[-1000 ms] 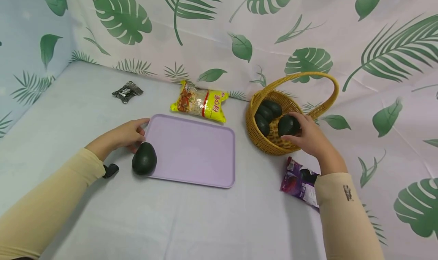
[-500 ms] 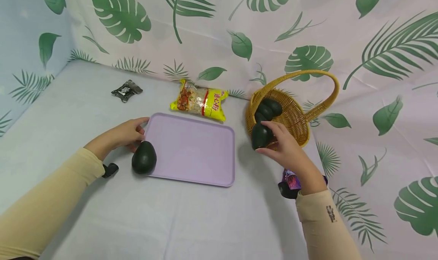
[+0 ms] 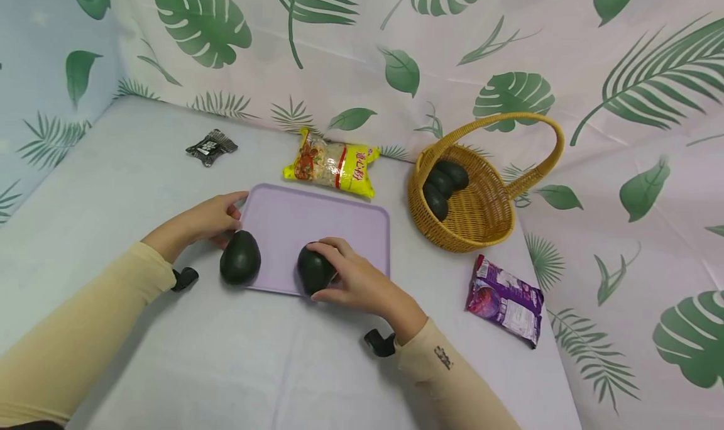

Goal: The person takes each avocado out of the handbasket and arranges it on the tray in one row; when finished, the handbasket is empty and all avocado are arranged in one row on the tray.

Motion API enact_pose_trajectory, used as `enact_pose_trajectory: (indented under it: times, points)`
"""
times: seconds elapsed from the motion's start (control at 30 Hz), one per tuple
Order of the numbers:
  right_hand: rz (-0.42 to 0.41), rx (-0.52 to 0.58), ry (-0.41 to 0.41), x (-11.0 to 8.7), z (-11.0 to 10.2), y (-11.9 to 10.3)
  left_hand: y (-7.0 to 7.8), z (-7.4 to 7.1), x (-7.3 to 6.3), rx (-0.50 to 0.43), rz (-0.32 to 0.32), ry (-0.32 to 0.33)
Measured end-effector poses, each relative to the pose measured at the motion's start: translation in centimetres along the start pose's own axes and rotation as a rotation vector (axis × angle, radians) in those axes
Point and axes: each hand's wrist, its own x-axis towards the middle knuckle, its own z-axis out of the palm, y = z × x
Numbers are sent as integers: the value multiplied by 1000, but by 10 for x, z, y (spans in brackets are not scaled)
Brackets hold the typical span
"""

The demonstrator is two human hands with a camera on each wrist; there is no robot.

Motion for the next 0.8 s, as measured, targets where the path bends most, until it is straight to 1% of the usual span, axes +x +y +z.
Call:
enact_pose_trajectory:
  times: [0.13, 0.3, 0.6, 0.8]
  points:
    - [-33, -40, -7, 17, 14, -12, 1, 1, -1, -5, 9, -1]
    - [-11, -39, 3, 30, 25, -19, 0, 1, -1, -6, 8, 4]
    - [32, -108, 49, 41, 42, -22, -1, 1, 1, -1, 4, 6]
    - [28, -96, 70, 45, 48, -22, 0, 1, -1, 26, -5, 15]
